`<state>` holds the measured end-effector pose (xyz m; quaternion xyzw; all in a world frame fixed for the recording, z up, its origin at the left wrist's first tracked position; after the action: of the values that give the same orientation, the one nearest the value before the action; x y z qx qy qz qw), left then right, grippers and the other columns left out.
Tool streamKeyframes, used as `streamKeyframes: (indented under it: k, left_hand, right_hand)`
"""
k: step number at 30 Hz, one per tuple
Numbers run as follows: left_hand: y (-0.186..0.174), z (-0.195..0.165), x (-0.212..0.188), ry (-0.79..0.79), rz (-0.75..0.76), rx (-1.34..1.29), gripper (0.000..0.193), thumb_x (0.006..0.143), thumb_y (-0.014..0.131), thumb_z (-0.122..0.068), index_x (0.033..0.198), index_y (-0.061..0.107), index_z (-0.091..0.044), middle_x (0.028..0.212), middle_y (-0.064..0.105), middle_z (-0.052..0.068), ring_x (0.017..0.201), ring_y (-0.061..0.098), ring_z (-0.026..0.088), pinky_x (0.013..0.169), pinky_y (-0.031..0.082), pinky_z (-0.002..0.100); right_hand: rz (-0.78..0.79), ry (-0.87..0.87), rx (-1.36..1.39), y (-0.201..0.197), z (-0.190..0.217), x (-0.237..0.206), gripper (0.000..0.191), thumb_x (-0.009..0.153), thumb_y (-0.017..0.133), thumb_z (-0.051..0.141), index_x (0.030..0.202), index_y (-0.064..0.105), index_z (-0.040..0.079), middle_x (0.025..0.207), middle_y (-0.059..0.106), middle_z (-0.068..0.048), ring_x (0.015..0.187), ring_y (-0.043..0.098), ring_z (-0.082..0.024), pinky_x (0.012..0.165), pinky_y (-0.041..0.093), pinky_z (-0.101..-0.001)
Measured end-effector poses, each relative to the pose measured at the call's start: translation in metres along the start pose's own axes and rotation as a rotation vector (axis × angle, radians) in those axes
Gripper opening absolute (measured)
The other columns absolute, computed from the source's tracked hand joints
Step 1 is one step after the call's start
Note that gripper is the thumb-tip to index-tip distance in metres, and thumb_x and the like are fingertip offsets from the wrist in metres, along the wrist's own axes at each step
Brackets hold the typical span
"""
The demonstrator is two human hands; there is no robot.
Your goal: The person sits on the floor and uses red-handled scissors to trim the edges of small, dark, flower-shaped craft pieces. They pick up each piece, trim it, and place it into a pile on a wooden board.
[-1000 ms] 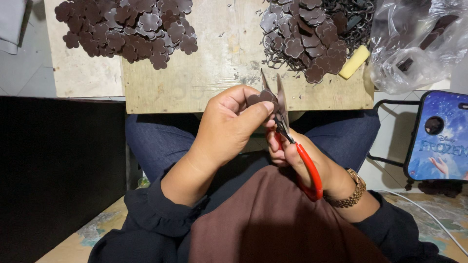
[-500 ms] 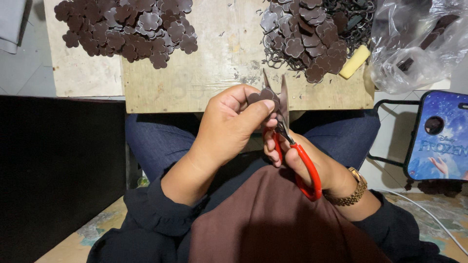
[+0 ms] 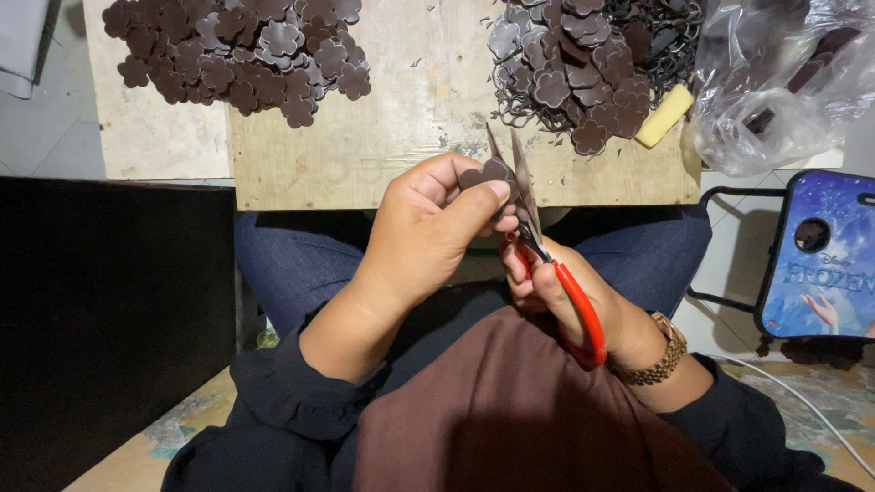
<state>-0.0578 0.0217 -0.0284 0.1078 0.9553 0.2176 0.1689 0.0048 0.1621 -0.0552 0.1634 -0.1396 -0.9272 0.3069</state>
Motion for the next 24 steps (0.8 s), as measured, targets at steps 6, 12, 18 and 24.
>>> streamKeyframes:
  k: [6, 12, 18, 24]
  left_hand:
    - [0.004, 0.0, -0.003, -0.024, 0.023, -0.026, 0.011, 0.1, 0.064, -0.008, 0.101, 0.064, 0.003, 0.089, 0.072, 0.007, 0.076, 0.066, 0.009, 0.069, 0.058, 0.025]
    - [0.004, 0.0, -0.001, -0.004, 0.014, 0.014, 0.012, 0.101, 0.064, -0.009, 0.101, 0.064, 0.003, 0.087, 0.071, 0.007, 0.077, 0.066, 0.009, 0.07, 0.057, 0.024]
    - [0.004, 0.003, 0.0, -0.013, -0.015, -0.014, 0.012, 0.1, 0.064, -0.009, 0.102, 0.065, 0.003, 0.09, 0.071, 0.007, 0.081, 0.069, 0.01, 0.074, 0.059, 0.024]
    - [-0.001, 0.003, 0.0, -0.002, -0.031, -0.016, 0.011, 0.1, 0.065, -0.008, 0.102, 0.065, 0.003, 0.092, 0.072, 0.007, 0.081, 0.07, 0.011, 0.075, 0.059, 0.024]
  right_hand:
    - [0.053, -0.042, -0.016, 0.006, 0.007, 0.001, 0.071, 0.098, 0.049, 0.073, 0.113, 0.049, 0.004, 0.091, 0.045, 0.0, 0.078, 0.041, -0.009, 0.07, 0.04, -0.024]
    - [0.056, -0.043, -0.023, 0.009, 0.013, 0.001, 0.073, 0.098, 0.048, 0.074, 0.114, 0.049, 0.003, 0.097, 0.047, -0.003, 0.084, 0.043, -0.012, 0.077, 0.044, -0.0264]
    - [0.025, -0.014, 0.052, 0.008, 0.006, 0.001, 0.066, 0.101, 0.049, 0.069, 0.11, 0.047, 0.004, 0.087, 0.041, 0.0, 0.075, 0.036, -0.01, 0.068, 0.037, -0.0253]
    - [-0.016, 0.004, 0.045, 0.004, 0.003, 0.0, 0.065, 0.098, 0.05, 0.07, 0.106, 0.046, 0.005, 0.081, 0.039, 0.003, 0.067, 0.033, -0.009, 0.058, 0.031, -0.0233]
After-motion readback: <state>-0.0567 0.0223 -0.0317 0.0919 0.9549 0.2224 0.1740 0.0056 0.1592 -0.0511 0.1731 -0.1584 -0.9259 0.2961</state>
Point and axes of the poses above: each hand's wrist, its own x-axis towards the middle knuckle, its own y-axis out of the palm, z = x × y, the point moved 7 cm from there along x, towards the middle knuckle
